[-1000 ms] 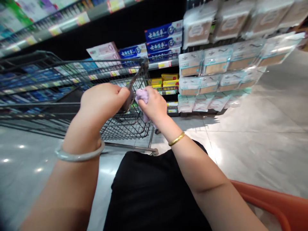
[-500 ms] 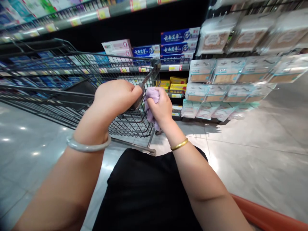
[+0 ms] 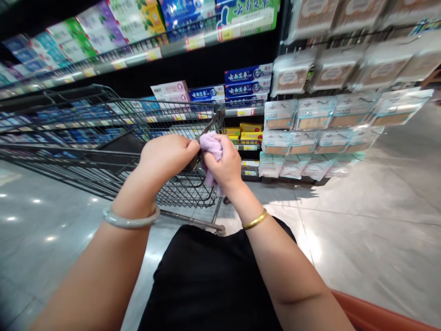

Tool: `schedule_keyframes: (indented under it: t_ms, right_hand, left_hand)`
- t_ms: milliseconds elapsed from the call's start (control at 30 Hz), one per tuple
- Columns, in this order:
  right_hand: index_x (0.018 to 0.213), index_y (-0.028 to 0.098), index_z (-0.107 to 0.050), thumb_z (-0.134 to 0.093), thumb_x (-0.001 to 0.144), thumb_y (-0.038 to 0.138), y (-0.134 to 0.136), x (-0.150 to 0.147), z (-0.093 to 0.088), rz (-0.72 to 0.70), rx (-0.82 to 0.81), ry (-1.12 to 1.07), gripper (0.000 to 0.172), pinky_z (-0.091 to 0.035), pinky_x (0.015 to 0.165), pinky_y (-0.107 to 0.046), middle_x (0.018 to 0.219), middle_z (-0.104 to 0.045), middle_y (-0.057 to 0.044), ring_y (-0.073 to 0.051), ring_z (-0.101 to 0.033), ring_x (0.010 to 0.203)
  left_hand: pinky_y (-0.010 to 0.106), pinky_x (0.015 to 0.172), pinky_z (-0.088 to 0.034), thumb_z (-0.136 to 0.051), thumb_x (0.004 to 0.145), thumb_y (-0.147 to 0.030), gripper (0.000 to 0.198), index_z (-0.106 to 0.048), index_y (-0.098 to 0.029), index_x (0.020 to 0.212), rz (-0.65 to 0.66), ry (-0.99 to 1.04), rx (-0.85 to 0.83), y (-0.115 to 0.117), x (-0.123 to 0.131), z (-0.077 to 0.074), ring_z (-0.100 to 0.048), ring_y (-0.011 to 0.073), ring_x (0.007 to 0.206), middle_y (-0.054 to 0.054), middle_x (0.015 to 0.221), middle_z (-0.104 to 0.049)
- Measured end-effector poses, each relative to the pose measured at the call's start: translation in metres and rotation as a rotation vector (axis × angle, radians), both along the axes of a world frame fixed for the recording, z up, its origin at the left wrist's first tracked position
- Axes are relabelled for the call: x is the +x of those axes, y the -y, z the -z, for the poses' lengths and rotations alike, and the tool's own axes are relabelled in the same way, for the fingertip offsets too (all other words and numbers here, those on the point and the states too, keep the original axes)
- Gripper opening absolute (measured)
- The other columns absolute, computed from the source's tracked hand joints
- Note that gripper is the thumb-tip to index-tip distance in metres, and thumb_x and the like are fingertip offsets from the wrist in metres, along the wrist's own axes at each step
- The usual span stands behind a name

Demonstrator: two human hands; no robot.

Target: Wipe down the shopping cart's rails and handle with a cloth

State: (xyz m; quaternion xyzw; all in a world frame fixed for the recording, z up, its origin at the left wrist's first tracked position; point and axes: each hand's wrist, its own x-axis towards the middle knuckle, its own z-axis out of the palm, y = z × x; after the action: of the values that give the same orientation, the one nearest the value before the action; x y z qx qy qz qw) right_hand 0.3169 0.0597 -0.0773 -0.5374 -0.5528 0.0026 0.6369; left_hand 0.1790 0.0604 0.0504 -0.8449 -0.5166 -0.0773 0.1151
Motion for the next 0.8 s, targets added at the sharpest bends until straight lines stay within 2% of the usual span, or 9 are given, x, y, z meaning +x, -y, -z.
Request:
schedule_keyframes:
  t_ms: [67,200,267,333,400,533,567,733,800]
  right_hand:
    - [0.117,0.025,-0.056,-0.054,0.079,0.032,0.004,-0.003,-0.003,-0.001,0.026,0.051,0.039,-0.053,0.097,-0.040,0.118,-0.069,-0.008,-0.026,-0.066,0.106]
    - [0.115,0.023,-0.058,-0.054,0.079,0.033,0.005,-0.002,-0.002,0.021,-0.117,0.024,0.038,-0.053,0.098,-0.045,0.118,-0.070,-0.010,-0.029,-0.065,0.109]
    - [0.115,0.023,-0.058,-0.055,0.078,0.033,0.007,-0.002,-0.004,-0.007,-0.052,0.045,0.038,-0.053,0.098,-0.044,0.117,-0.070,-0.010,-0.029,-0.065,0.108]
    - [0.116,0.022,-0.057,-0.056,0.077,0.034,0.008,-0.003,-0.006,-0.050,0.081,0.093,0.040,-0.052,0.099,-0.042,0.117,-0.069,-0.010,-0.028,-0.064,0.109]
    - [0.117,0.022,-0.057,-0.056,0.078,0.035,0.006,-0.003,-0.005,-0.061,0.110,0.096,0.041,-0.052,0.099,-0.042,0.117,-0.069,-0.010,-0.027,-0.064,0.108]
    - [0.115,0.023,-0.061,-0.056,0.079,0.035,-0.002,0.003,0.004,-0.019,-0.189,0.008,0.038,-0.054,0.092,-0.045,0.112,-0.072,-0.009,-0.029,-0.067,0.100]
    - [0.114,0.023,-0.061,-0.056,0.078,0.034,-0.003,0.003,0.005,-0.019,-0.215,-0.003,0.038,-0.054,0.092,-0.046,0.111,-0.072,-0.009,-0.029,-0.067,0.100]
    - [0.118,0.023,-0.057,-0.055,0.079,0.032,0.005,-0.002,-0.004,-0.078,0.049,0.053,0.040,-0.053,0.098,-0.042,0.118,-0.069,-0.008,-0.027,-0.065,0.108]
    - [0.118,0.022,-0.057,-0.055,0.080,0.033,0.006,-0.003,-0.004,-0.079,0.054,0.069,0.040,-0.053,0.099,-0.043,0.118,-0.069,-0.009,-0.027,-0.065,0.108]
  left_hand:
    - [0.038,0.072,-0.050,-0.030,0.091,-0.040,0.053,-0.077,-0.018,0.083,0.006,-0.007,0.007,-0.001,0.000,0.001,-0.071,0.0316,0.088,0.016,0.089,-0.076]
    - [0.038,0.072,-0.050,-0.030,0.091,-0.040,0.053,-0.078,-0.018,0.086,-0.017,-0.016,0.001,0.000,0.000,0.000,-0.071,0.0319,0.089,0.016,0.093,-0.077]
    - [0.038,0.072,-0.050,-0.030,0.091,-0.040,0.053,-0.078,-0.018,0.086,-0.003,-0.026,-0.002,0.000,-0.001,-0.001,-0.071,0.0319,0.089,0.016,0.092,-0.077]
    - [0.038,0.072,-0.050,-0.029,0.091,-0.039,0.054,-0.078,-0.017,0.086,0.017,-0.037,-0.004,0.000,-0.001,-0.001,-0.071,0.0322,0.090,0.017,0.092,-0.076]
    - [0.039,0.073,-0.050,-0.028,0.091,-0.038,0.054,-0.078,-0.017,0.087,0.013,-0.028,-0.006,0.000,-0.001,-0.001,-0.071,0.0324,0.091,0.017,0.093,-0.076]
    - [0.038,0.074,-0.051,-0.029,0.092,-0.039,0.054,-0.079,-0.019,0.088,-0.022,-0.034,0.000,-0.001,-0.001,0.000,-0.071,0.0311,0.091,0.015,0.093,-0.077]
    - [0.038,0.075,-0.051,-0.029,0.093,-0.038,0.054,-0.079,-0.019,0.089,-0.019,-0.052,0.006,-0.001,-0.001,0.000,-0.071,0.0310,0.091,0.015,0.093,-0.077]
    - [0.040,0.076,-0.051,-0.028,0.093,-0.037,0.055,-0.079,-0.018,0.093,0.027,-0.085,0.018,0.000,-0.002,-0.001,-0.071,0.0332,0.094,0.017,0.096,-0.076]
    - [0.039,0.075,-0.051,-0.029,0.093,-0.037,0.054,-0.079,-0.019,0.090,0.015,-0.059,0.012,-0.001,-0.002,-0.001,-0.072,0.0326,0.093,0.016,0.094,-0.076]
